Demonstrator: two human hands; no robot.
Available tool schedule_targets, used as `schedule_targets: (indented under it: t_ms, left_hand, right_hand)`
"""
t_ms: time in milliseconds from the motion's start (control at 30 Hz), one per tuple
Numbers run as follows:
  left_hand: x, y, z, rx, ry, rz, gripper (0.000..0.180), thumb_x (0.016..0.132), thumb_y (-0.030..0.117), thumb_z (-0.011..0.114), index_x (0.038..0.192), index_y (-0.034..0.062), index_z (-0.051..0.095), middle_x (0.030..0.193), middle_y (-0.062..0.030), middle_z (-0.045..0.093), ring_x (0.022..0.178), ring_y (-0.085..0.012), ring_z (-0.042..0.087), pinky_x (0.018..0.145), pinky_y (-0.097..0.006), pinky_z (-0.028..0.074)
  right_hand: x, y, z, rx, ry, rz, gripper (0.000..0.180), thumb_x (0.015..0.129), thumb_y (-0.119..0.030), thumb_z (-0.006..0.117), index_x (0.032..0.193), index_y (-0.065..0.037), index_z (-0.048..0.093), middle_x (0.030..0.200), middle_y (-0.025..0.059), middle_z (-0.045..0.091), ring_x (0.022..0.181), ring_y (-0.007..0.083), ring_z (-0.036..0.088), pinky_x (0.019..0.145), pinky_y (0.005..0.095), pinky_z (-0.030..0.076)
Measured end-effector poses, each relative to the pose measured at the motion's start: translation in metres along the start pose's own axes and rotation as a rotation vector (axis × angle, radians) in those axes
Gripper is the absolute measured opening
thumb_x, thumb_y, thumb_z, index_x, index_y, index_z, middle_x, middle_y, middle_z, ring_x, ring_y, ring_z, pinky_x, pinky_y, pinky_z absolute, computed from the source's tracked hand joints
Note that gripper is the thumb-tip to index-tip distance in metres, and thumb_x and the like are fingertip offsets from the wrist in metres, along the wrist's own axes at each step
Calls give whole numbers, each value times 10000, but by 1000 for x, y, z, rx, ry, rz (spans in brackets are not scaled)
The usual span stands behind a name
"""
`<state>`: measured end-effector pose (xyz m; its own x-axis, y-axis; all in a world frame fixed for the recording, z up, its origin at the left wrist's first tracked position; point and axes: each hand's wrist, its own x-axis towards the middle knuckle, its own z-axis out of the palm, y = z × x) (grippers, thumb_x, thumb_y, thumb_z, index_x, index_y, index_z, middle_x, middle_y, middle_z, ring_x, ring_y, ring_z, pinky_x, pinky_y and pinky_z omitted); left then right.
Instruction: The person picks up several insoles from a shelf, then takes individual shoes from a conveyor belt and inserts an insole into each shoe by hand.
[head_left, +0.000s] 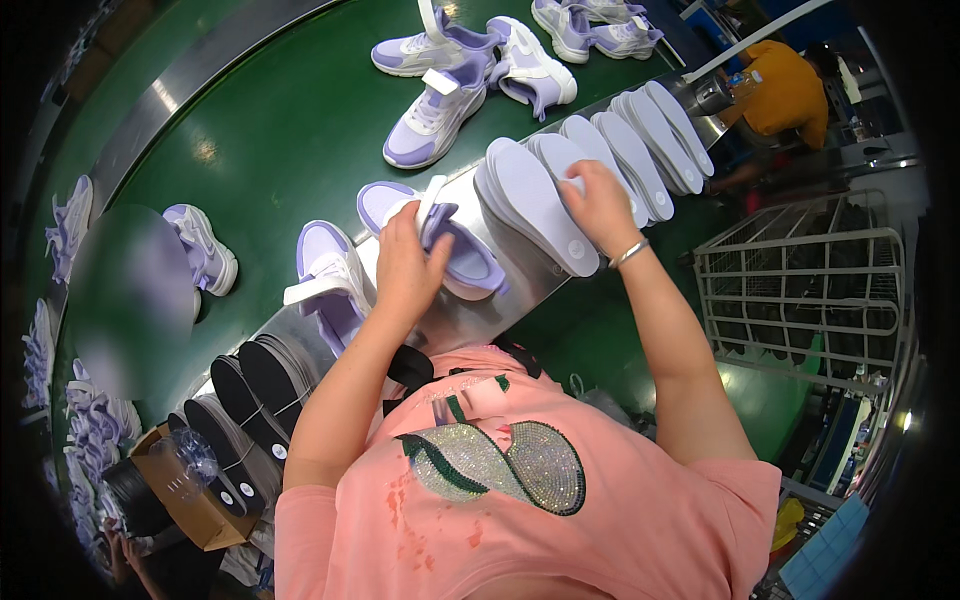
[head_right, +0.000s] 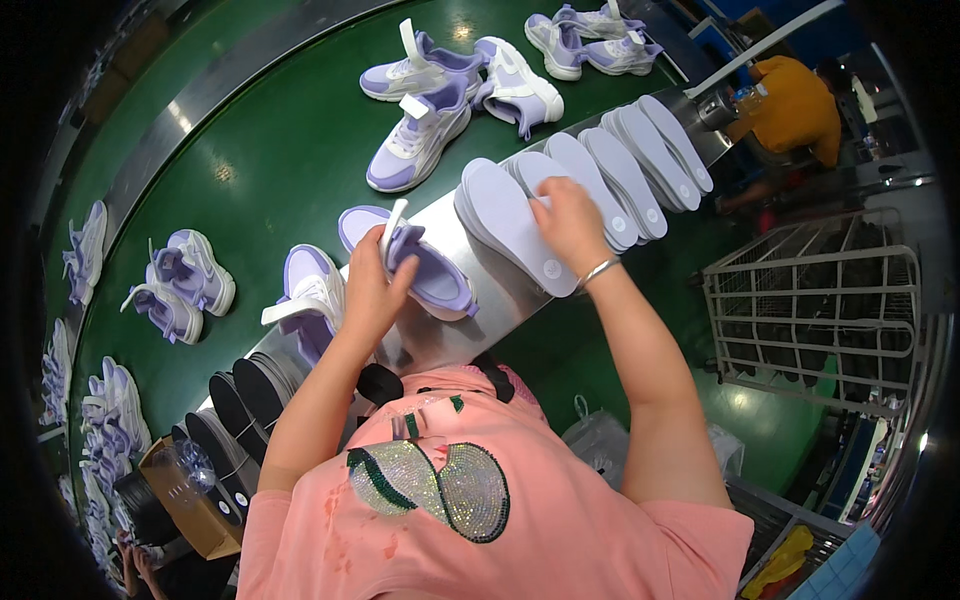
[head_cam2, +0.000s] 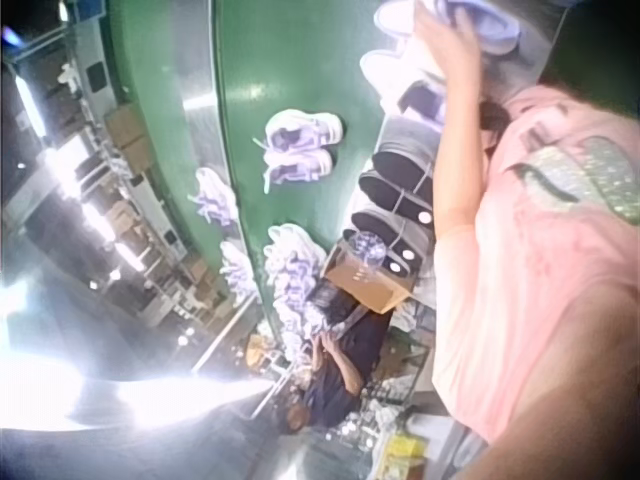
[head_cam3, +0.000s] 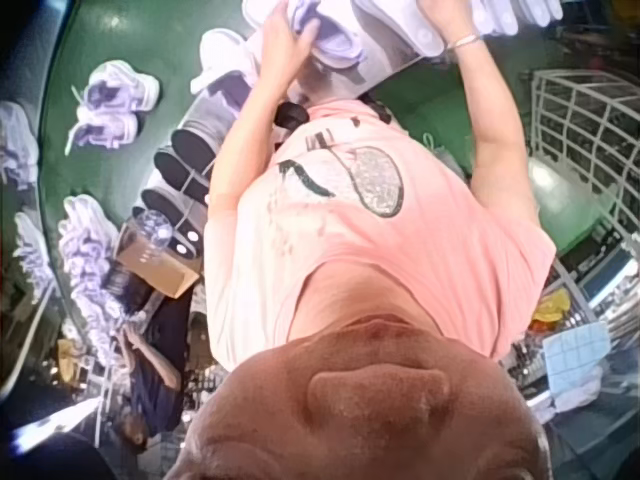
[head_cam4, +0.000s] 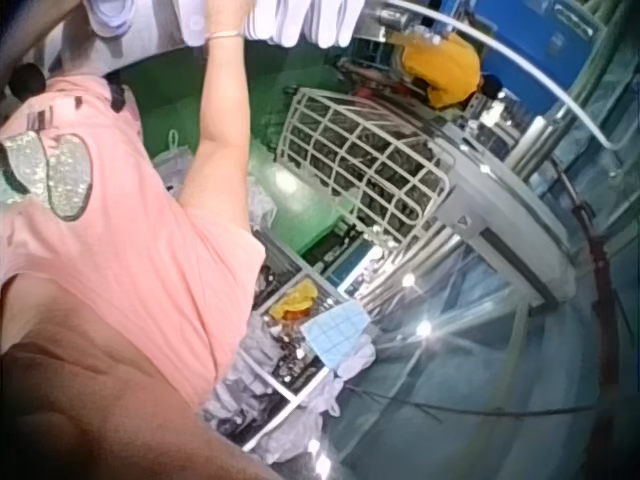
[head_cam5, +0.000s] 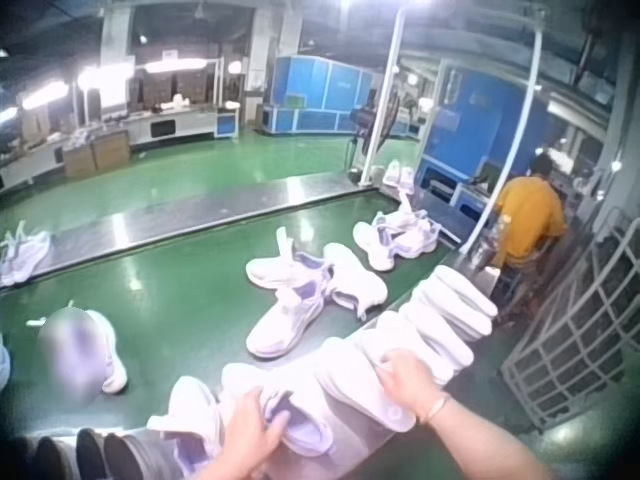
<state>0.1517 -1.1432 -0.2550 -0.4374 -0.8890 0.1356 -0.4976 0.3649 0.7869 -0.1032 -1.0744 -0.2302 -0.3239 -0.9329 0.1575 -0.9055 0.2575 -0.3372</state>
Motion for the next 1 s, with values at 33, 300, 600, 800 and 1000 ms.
schedule_targets:
  t_ms: [33, 300, 600, 800, 1000]
  left_hand:
    - [4, -3, 3, -7, -60, -51, 488, 753, 162, 597, 1147, -34, 385, 1061, -252, 503, 994, -373, 485, 823, -415, 392]
    - [8, -9, 5, -34, 102, -130, 305, 793, 224, 552, 987, 8, 458, 739, -236, 592, 682, -414, 573, 597, -460, 442]
    - [3, -10, 2, -30, 23, -228, 286, 779, 236, 567, 971, 35, 503, 689, -215, 590, 644, -376, 581, 585, -439, 442]
    - [-6, 1, 2, -33, -7, -170, 246, 781, 177, 545, 888, -11, 428, 684, -246, 572, 640, -417, 561, 577, -481, 434]
    - [-14, -16, 7, -46, 65, -242, 253, 808, 199, 528, 955, 14, 438, 699, -242, 577, 669, -427, 560, 588, -477, 430]
  right_hand:
    - [2, 23, 1, -141, -22, 63, 258, 727, -225, 631, 874, -31, 543, 876, 144, 568, 889, 307, 533, 747, 380, 434]
    - [1, 43, -3, -326, -237, 316, 404, 675, -353, 675, 868, -27, 537, 820, 141, 602, 774, 306, 577, 685, 379, 438]
    - [-15, -81, -45, 732, -1046, 379, 227, 742, -239, 601, 751, -12, 612, 606, 26, 550, 543, 121, 542, 453, 245, 439]
    - [-32, -115, 39, -127, -521, -390, 188, 690, -190, 558, 737, -17, 618, 770, 151, 582, 717, 292, 587, 645, 398, 455]
    - [-47, -119, -4, -363, -635, -402, 210, 661, -170, 583, 825, -39, 595, 856, 133, 564, 765, 285, 574, 687, 416, 426]
